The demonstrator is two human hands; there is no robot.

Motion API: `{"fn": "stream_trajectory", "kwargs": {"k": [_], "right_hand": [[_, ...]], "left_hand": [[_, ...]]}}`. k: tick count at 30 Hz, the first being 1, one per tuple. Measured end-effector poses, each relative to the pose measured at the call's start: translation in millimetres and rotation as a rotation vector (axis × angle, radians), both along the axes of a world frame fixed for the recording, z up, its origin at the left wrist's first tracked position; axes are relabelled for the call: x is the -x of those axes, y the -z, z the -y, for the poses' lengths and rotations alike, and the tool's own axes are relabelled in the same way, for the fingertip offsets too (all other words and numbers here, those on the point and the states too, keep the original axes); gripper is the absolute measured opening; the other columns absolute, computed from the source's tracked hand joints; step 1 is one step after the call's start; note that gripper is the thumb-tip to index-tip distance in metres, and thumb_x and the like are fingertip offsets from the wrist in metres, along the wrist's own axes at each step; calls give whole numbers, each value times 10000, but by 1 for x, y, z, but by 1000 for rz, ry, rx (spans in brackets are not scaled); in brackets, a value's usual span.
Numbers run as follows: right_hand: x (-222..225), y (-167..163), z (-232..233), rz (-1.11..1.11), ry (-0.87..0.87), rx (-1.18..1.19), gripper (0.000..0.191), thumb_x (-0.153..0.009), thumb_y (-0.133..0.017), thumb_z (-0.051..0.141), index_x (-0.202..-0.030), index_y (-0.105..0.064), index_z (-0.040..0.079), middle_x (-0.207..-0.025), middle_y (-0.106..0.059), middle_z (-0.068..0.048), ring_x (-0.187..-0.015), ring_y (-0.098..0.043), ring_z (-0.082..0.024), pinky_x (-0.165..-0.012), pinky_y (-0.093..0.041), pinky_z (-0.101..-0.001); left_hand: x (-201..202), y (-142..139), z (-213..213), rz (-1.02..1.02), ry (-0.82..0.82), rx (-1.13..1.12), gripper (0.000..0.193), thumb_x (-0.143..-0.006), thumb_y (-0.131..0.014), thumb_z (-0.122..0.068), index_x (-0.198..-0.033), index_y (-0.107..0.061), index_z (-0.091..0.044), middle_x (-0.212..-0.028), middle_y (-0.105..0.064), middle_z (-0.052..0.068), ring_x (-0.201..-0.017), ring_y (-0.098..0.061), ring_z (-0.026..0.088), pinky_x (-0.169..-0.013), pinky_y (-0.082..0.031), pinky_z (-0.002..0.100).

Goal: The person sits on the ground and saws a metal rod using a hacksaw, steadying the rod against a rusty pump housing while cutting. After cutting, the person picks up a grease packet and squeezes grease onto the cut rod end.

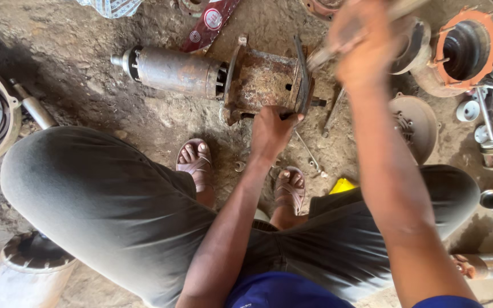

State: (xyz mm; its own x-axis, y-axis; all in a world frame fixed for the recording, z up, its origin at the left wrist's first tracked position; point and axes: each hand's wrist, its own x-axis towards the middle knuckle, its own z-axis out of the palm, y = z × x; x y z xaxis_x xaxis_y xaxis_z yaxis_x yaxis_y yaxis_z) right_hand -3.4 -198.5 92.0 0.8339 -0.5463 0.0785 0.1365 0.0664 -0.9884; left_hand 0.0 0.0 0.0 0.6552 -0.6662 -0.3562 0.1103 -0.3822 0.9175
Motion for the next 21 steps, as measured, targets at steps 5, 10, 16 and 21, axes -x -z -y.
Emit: {"fn": "stream_trajectory", "kwargs": {"k": [5, 10, 16, 21], "right_hand": [[-25, 22, -19, 188, 134, 71, 147, -968, -696, 100, -914, -562, 72, -652, -460, -43, -456, -435, -162, -375, -392, -329], [-35, -4, 12, 295, 147, -124, 147, -960, -687, 107, -992, -546, 81, -651, -500, -50, -453, -475, -159, -376, -413, -324], [-54, 16, -28, 138, 232, 15, 204, -949, -676, 116, -1085, -526, 92, -649, -547, -59, -450, -523, -155, -378, -439, -317], [-42, -7, 6, 190, 211, -43, 276, -1012, -600, 157, -784, -521, 24, -639, -511, -77, -466, -512, -188, -409, -417, -329]], "left_hand": [[1, -8, -7, -9, 98, -72, 239, -960, -738, -260, -911, -788, -32, -646, -710, 99, -377, -406, 105, -347, -345, 273], [0, -7, -6, 40, 77, -37, 172, -932, -734, -234, -890, -773, -72, -630, -700, 60, -352, -431, 89, -315, -352, 280], [-2, -4, -5, 20, 113, -39, 186, -919, -761, -243, -814, -763, -88, -592, -678, 52, -358, -417, 88, -333, -353, 281], [-1, 0, -1, 97, 67, -11, 239, -998, -690, -208, -811, -767, -80, -571, -652, 56, -362, -389, 90, -331, -323, 306]]}}
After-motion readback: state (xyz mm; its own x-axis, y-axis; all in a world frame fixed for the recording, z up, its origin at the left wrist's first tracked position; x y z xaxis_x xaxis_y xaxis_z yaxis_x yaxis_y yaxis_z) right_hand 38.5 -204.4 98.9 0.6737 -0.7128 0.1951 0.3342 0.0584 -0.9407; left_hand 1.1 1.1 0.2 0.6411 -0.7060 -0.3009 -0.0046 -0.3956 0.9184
